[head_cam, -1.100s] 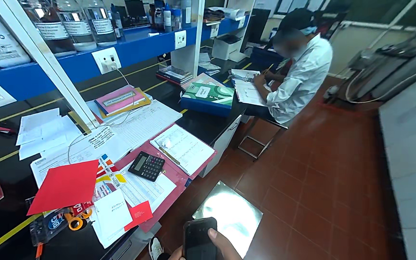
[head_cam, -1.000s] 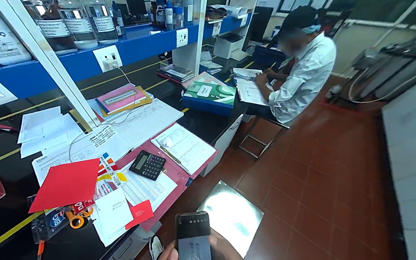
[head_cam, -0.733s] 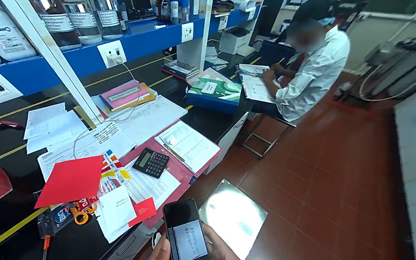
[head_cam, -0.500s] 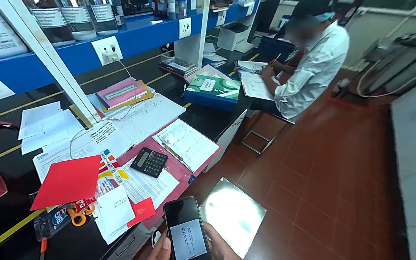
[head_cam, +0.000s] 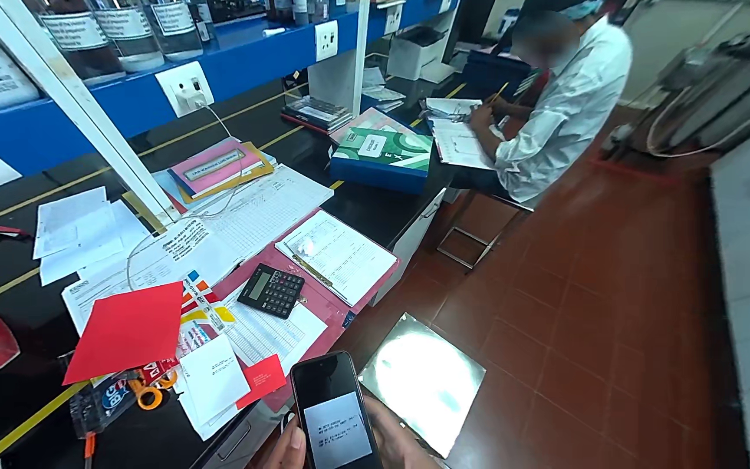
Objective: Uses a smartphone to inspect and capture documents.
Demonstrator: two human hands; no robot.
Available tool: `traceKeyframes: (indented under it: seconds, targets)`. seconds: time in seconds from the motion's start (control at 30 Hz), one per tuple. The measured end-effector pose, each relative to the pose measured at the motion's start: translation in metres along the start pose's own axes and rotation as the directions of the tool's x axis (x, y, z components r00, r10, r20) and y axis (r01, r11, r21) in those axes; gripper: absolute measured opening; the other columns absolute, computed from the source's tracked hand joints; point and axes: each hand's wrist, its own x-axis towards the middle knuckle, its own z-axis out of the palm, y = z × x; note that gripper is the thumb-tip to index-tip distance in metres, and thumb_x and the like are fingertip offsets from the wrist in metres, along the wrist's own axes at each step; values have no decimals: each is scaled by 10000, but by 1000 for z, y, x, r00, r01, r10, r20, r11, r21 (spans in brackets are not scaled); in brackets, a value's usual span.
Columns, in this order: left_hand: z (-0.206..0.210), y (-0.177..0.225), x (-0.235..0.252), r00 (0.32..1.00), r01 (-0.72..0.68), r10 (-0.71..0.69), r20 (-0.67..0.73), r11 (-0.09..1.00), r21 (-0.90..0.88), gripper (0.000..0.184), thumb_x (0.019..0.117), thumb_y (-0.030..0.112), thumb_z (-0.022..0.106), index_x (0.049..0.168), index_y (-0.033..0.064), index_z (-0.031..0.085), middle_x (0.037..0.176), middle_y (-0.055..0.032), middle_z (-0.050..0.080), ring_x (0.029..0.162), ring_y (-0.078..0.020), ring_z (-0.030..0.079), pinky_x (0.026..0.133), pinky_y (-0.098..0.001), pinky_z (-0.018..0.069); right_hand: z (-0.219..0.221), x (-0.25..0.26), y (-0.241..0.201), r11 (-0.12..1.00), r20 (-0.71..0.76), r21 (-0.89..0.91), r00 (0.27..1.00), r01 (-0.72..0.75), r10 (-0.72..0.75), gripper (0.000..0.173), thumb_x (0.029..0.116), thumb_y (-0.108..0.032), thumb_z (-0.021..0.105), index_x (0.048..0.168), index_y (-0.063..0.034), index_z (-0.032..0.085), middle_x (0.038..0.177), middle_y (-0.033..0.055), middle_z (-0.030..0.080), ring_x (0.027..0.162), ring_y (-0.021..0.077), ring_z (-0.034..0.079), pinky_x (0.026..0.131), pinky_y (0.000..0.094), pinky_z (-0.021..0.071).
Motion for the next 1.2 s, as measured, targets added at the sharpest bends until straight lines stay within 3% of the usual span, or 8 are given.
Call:
traceKeyframes:
  seconds: [0.1, 0.17, 0.27, 0.4, 0.57, 0.67, 1.2]
  targets:
    - [-1, -1, -2, 1000, 4, -4, 3, 1000, -17, 397, 1083, 149, 334, 1365, -83, 489, 1216, -21, 692, 1123, -56, 653, 1019, -292, 530, 1, -1, 1, 1000, -17, 0, 1000, 13, -13, 829, 847, 89, 606, 1534, 30, 145, 1443, 145, 524, 1277, 232, 584, 1062, 457, 504]
    - [-2, -3, -4, 999, 0, 1, 32, 999, -38, 377, 1088, 158, 351, 1346, -56, 524, 1187, -5, 712, 1106, -67, 670, 1006, -302, 544, 1, -2, 2, 1000, -71, 8, 997, 8, -7, 659, 910, 70, 539, 1491, 20, 234, 1381, 125, 577, 1218, 205, 620, 1027, 437, 522]
    - [-2, -7, -6, 998, 6, 0, 64, 996, -90, 367, 1091, 152, 343, 1345, -31, 535, 1173, -3, 722, 1094, -85, 682, 1001, -319, 551, -1, -5, 1, 1000, -91, -2, 996, -12, 11, 551, 932, 34, 442, 1460, 6, 285, 1317, 107, 616, 1170, 181, 637, 1000, 423, 527]
    - [0, -8, -7, 999, 27, -23, 40, 994, -109, 373, 1089, 149, 327, 1351, -35, 518, 1179, -9, 715, 1098, -80, 676, 1013, -317, 543, -4, -8, -1, 1000, -27, 10, 999, -18, 18, 694, 857, 72, 438, 1508, 16, 205, 1393, 129, 562, 1234, 208, 601, 1022, 440, 510]
    - [0, -6, -8, 999, 12, -8, 38, 995, -96, 375, 1092, 148, 312, 1337, -30, 532, 1169, -6, 720, 1097, -77, 676, 1009, -310, 544, -6, -9, -2, 1000, 56, 14, 998, -4, 3, 869, 822, 32, 596, 1544, 31, 111, 1475, 163, 494, 1307, 246, 559, 1072, 464, 482]
    - [2, -5, -8, 999, 7, -2, 53, 994, -106, 373, 1094, 157, 313, 1338, -23, 529, 1167, 1, 720, 1090, -78, 679, 1001, -311, 549, -7, -10, -5, 1000, 66, 14, 998, -22, 21, 939, 782, 95, 620, 1556, 22, 93, 1490, 172, 477, 1324, 269, 545, 1087, 485, 474]
    - [8, -8, -14, 999, 11, -9, 32, 997, -78, 370, 1091, 145, 318, 1342, -24, 530, 1165, 3, 723, 1086, -76, 682, 994, -311, 554, -9, -19, -7, 999, 66, 33, 997, -41, 39, 984, 721, 177, 597, 1552, 8, 99, 1485, 150, 484, 1332, 250, 541, 1094, 472, 476]
